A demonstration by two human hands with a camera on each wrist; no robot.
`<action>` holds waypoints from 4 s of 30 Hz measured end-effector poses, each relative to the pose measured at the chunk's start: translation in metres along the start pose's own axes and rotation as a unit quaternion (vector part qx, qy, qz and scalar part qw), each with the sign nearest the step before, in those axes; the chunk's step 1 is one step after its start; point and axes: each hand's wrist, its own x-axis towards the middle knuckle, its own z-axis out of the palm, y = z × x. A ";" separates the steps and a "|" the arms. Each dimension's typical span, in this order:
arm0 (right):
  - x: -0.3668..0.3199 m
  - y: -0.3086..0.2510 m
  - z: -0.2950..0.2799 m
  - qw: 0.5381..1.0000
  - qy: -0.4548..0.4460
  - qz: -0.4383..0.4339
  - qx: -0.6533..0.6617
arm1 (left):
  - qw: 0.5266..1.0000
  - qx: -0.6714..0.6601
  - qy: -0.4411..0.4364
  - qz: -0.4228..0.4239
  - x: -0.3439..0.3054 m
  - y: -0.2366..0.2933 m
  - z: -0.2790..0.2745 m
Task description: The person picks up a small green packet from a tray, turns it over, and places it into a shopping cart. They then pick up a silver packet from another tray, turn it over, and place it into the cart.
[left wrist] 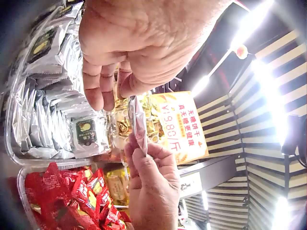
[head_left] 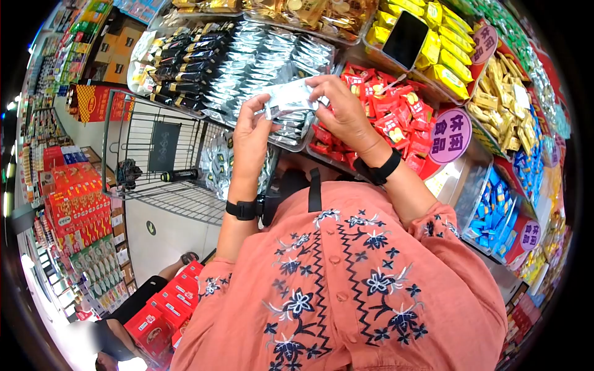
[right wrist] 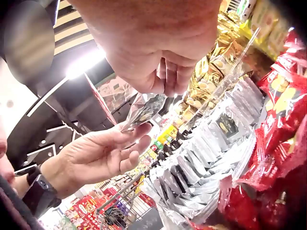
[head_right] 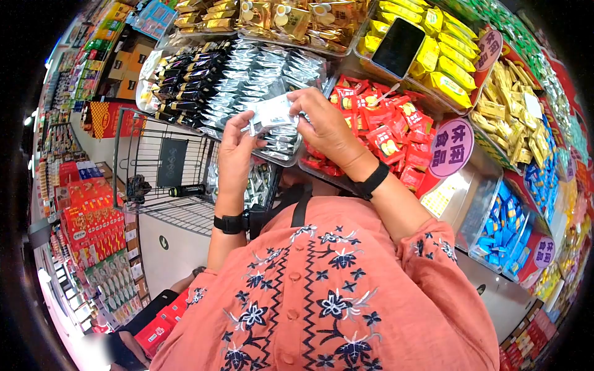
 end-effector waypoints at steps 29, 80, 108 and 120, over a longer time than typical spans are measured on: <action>-0.001 0.078 0.028 0.978 0.082 0.184 -0.053 | 0.993 -0.002 -0.074 -0.092 0.069 -0.051 0.059; 0.029 -0.014 0.066 0.900 -0.221 0.295 0.235 | 0.963 -0.053 0.265 -0.012 0.007 -0.072 -0.148; -0.062 0.055 0.263 0.779 -0.460 0.416 0.087 | 0.776 0.420 0.164 -0.441 -0.086 -0.406 -0.278; -0.078 0.066 0.260 0.820 -0.449 0.350 0.062 | 0.774 0.343 0.111 -0.521 -0.085 -0.418 -0.274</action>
